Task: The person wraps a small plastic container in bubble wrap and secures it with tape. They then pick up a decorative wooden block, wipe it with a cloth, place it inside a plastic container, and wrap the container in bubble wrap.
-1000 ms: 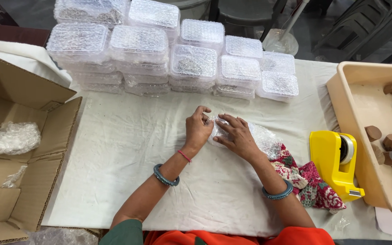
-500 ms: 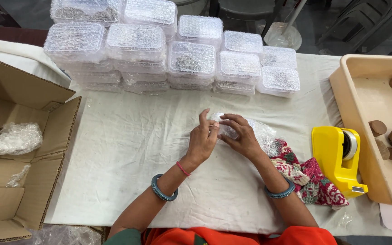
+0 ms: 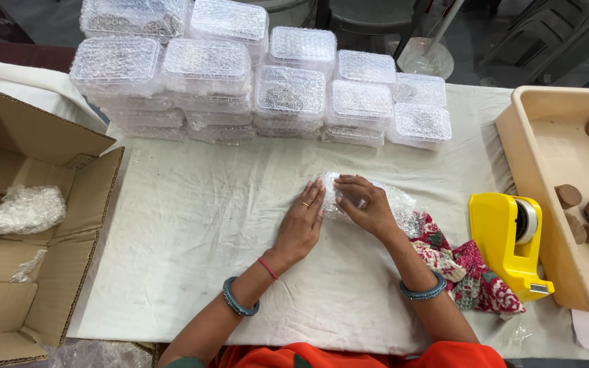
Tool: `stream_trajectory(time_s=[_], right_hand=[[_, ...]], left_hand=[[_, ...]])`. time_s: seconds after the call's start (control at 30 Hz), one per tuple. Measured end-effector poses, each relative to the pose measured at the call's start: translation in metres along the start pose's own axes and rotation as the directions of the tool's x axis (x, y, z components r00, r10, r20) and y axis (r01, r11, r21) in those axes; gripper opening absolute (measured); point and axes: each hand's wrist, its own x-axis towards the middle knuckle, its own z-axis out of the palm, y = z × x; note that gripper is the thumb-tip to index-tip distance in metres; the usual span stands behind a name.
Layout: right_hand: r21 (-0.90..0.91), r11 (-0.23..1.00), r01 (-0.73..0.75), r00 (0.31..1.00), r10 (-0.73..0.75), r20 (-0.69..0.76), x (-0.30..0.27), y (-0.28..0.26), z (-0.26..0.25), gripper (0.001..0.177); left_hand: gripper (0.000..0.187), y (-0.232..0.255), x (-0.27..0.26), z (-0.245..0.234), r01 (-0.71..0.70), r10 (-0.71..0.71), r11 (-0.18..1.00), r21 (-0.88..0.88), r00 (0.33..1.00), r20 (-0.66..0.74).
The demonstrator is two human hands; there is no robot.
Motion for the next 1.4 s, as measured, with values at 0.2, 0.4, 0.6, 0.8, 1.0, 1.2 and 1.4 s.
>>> stream_trajectory(time_s=[0.2, 0.4, 0.6, 0.8, 1.0, 1.2, 1.4], right_hand=[[0.028, 0.994, -0.108, 0.99, 0.11, -0.086, 0.004, -0.002, 0.002, 0.029], [-0.16, 0.984, -0.075, 0.991, 0.056, -0.121, 0.005, 0.005, 0.015, 0.027], [-0.162, 0.98, -0.117, 0.989, 0.101, -0.106, 0.007, 0.013, 0.017, 0.017], [-0.124, 0.977, -0.174, 0.981, 0.161, -0.106, 0.008, 0.003, 0.017, 0.014], [-0.003, 0.991, -0.131, 0.971, 0.128, -0.203, 0.001, -0.007, 0.013, 0.024], [-0.229, 0.972, 0.053, 0.982, -0.092, -0.166, 0.0, -0.003, 0.018, 0.022], [-0.274, 0.962, -0.009, 0.995, -0.018, -0.096, -0.001, 0.003, 0.017, 0.02]], left_hand=[[0.056, 0.016, 0.007, 0.011, -0.035, 0.034, 0.917, 0.398, 0.999, 0.01], [0.058, 0.035, 0.013, 0.008, -0.079, 0.001, 0.656, 0.751, 0.995, 0.103], [0.055, 0.001, 0.01, 0.004, 0.061, -0.061, 0.998, 0.009, 0.998, 0.016], [0.039, -0.006, 0.022, -0.003, 0.047, -0.074, 0.979, -0.198, 0.989, -0.13], [0.036, 0.001, 0.032, -0.011, -0.02, 0.024, 0.995, 0.096, 0.999, -0.043], [0.037, 0.01, 0.051, -0.032, -0.05, 0.028, 0.967, 0.249, 0.995, 0.091], [0.035, -0.031, 0.042, -0.005, 0.035, -0.029, 0.974, -0.224, 0.999, 0.033]])
